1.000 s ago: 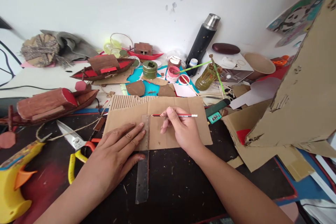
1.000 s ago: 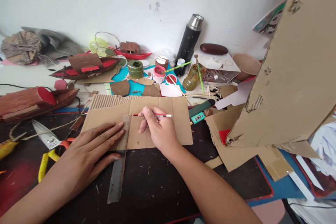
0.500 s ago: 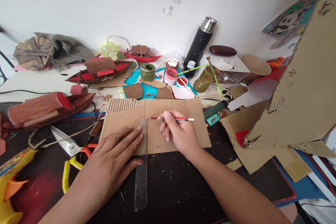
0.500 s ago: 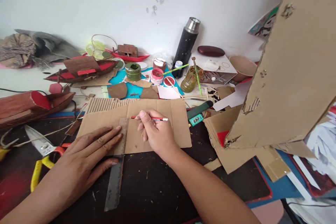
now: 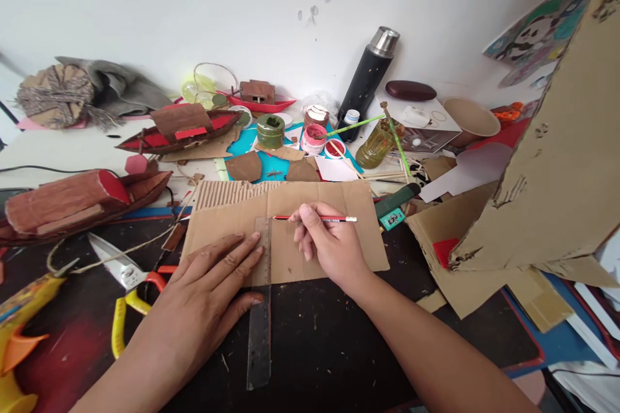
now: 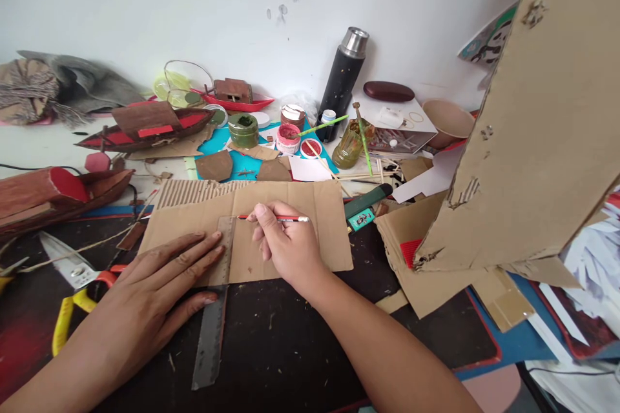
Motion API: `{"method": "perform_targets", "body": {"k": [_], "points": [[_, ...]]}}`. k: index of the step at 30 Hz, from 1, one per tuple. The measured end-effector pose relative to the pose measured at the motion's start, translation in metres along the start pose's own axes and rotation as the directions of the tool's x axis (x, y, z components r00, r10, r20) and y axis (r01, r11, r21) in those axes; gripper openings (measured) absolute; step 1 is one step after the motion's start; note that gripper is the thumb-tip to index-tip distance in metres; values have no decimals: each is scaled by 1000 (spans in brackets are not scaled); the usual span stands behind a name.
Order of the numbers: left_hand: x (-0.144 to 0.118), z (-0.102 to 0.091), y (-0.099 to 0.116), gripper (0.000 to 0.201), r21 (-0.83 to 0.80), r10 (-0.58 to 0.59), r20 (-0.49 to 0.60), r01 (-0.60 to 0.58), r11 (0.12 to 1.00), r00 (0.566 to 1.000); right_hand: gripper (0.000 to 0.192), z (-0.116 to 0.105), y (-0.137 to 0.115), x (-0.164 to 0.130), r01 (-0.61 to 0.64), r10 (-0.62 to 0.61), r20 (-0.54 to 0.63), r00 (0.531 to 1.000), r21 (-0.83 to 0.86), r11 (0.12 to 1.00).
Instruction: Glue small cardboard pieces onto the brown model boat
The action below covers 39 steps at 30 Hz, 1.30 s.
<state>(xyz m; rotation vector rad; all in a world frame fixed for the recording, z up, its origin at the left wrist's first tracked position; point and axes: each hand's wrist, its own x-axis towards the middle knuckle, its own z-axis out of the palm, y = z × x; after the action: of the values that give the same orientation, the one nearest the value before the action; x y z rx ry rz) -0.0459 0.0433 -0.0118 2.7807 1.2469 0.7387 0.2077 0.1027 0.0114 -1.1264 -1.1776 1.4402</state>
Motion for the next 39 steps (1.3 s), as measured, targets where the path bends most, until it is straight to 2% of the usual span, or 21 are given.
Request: {"method": "perform_targets", "body": {"k": [39], "points": [[0,-2,-1,75,-1,4,28,-4,1000,1000,50,1,-1,0,-15,15,-11,1000,-42,999]]}}
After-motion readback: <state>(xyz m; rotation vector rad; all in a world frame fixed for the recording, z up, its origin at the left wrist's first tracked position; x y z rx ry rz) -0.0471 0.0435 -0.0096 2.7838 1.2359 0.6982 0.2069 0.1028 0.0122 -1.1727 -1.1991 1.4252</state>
